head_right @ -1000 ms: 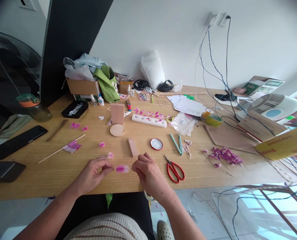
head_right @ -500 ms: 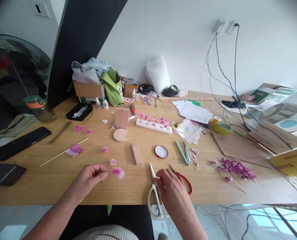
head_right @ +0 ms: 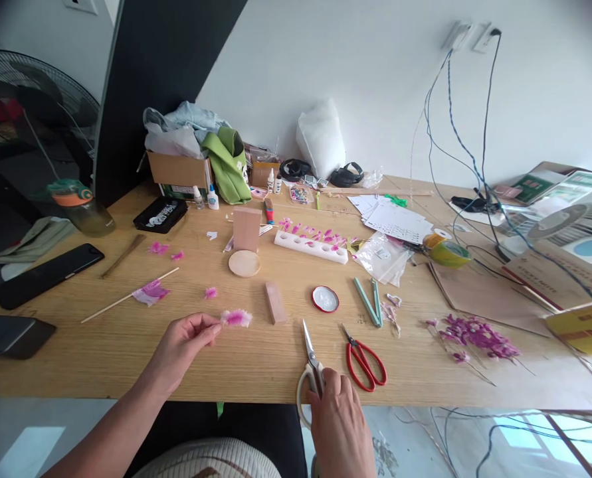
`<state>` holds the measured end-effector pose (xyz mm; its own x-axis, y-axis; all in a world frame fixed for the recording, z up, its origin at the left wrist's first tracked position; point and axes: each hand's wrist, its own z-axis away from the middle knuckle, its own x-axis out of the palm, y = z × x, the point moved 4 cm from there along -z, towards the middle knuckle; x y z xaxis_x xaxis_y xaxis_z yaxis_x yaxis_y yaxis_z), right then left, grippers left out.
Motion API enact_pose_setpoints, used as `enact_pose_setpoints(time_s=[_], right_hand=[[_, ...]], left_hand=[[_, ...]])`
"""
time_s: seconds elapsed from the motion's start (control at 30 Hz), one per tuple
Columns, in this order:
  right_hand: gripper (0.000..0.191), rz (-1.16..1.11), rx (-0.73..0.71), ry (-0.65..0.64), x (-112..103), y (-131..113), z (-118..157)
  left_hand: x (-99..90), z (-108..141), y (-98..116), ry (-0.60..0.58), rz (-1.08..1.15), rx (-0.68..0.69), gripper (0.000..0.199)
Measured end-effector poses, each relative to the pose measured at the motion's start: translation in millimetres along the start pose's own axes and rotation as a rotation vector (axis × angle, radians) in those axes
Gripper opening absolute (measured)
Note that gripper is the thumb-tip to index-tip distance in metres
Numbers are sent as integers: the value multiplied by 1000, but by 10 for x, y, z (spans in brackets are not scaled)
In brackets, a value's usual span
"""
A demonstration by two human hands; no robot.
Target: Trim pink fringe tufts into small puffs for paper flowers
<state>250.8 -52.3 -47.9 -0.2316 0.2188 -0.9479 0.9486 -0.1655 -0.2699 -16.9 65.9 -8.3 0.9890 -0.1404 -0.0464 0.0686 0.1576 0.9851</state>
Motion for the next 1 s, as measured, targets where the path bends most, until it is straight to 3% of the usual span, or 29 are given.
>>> enact_pose_setpoints(time_s=[0.17, 0.27, 0.43, 0.5, 0.57, 0.73, 0.87, 1.0], right_hand=[[8, -57, 64, -64, -13, 68, 26], [13, -185, 228, -60, -59, 75, 49], [35, -1042, 453, -169, -131, -154, 55], [39, -1319, 435, -183, -174, -322, -6], [35, -1474, 383, -118, -213, -486, -104], [40, -1482, 405, 178, -214, -787, -347], [44, -1431, 354, 219, -236, -967, -457], [43, -1394, 343, 252, -272, -991, -496]], left_hand=[[-5, 2, -9, 37, 66, -18, 22], [8, -7, -32, 33, 151, -39, 19], [47, 8, -58, 62, 297, -85, 17], [65, 32, -39, 72, 314, -86, 19], [85, 59, -9, 66, 311, -77, 20], [127, 114, 14, 29, 290, -81, 19], [155, 140, -11, -8, 271, -82, 17], [168, 163, -29, -57, 250, -95, 17]])
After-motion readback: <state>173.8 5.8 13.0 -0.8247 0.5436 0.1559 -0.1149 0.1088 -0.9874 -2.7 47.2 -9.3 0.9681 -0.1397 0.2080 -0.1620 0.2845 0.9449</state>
